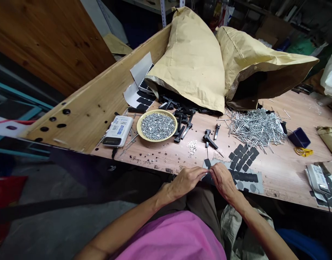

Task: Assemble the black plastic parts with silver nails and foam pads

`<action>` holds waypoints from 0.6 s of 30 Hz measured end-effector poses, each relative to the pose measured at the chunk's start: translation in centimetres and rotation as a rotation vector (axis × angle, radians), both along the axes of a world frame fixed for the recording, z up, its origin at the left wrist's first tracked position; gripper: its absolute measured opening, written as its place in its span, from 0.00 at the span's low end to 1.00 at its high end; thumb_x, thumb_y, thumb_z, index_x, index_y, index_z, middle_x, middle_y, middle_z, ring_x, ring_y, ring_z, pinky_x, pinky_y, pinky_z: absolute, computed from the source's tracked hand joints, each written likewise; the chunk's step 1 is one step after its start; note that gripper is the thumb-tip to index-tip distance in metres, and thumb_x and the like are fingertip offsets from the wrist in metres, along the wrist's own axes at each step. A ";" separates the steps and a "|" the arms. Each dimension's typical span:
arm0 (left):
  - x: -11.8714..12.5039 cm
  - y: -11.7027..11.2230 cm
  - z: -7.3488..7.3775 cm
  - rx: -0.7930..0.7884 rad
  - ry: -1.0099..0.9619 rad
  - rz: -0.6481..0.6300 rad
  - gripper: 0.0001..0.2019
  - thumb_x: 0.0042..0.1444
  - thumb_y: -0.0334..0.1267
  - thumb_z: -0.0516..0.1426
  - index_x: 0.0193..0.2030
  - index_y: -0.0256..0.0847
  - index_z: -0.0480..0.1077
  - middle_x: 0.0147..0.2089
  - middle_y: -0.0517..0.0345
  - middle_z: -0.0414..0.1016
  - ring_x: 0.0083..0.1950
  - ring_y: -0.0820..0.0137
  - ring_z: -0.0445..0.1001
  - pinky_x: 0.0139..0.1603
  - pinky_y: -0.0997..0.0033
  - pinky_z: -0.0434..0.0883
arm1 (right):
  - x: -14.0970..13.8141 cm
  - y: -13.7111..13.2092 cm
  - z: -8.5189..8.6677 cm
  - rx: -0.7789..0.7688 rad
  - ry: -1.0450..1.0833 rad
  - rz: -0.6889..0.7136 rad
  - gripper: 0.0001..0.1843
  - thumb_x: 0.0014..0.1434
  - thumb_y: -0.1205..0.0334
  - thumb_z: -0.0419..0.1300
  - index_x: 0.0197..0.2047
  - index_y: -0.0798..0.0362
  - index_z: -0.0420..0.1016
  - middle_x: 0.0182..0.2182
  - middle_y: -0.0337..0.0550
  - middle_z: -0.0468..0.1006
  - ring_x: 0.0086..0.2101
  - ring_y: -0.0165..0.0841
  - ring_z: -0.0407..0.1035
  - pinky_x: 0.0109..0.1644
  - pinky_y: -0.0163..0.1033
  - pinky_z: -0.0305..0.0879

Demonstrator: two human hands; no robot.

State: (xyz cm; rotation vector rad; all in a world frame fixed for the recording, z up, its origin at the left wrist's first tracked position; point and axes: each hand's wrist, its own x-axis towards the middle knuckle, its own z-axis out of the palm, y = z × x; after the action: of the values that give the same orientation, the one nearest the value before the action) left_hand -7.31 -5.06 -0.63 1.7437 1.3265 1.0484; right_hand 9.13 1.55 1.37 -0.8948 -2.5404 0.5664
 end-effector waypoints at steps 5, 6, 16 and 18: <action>0.9 0.0 -0.5 0.018 0.088 0.058 0.14 0.61 0.34 0.46 0.44 0.39 0.72 0.33 0.51 0.76 0.35 0.68 0.75 0.40 0.70 0.71 | -1.0 0.5 -0.2 -0.290 -0.071 -0.243 0.33 0.63 0.41 0.36 0.14 0.50 0.57 0.12 0.36 0.56 0.17 0.28 0.52 0.22 0.35 0.47; 1.1 0.1 -0.5 -0.005 0.046 0.086 0.14 0.61 0.35 0.46 0.43 0.39 0.73 0.33 0.51 0.76 0.35 0.68 0.75 0.40 0.70 0.71 | -1.0 0.6 0.0 -0.339 -0.103 -0.286 0.34 0.63 0.40 0.36 0.13 0.50 0.56 0.11 0.36 0.56 0.16 0.28 0.52 0.21 0.35 0.45; 4.3 0.1 1.3 -0.485 -0.904 0.295 0.18 0.49 0.51 0.59 0.36 0.36 0.69 0.35 0.50 0.78 0.36 0.69 0.75 0.41 0.70 0.70 | 0.6 -5.5 -0.7 -0.627 0.293 -0.407 0.20 0.61 0.44 0.46 0.42 0.50 0.70 0.32 0.43 0.76 0.37 0.35 0.71 0.39 0.37 0.67; 4.8 -0.4 0.8 -0.524 -0.863 0.298 0.19 0.48 0.51 0.59 0.36 0.36 0.70 0.42 0.48 0.76 0.32 0.72 0.74 0.34 0.73 0.70 | 0.2 -7.0 -1.6 -0.700 0.396 -0.450 0.20 0.62 0.45 0.46 0.45 0.50 0.68 0.31 0.43 0.75 0.35 0.34 0.71 0.37 0.36 0.68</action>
State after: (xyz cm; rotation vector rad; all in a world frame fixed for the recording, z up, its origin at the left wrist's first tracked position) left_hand -2.48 -5.43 0.20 0.5858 1.1380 1.2600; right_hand 9.31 -5.48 -0.27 -1.3630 -1.7058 1.3543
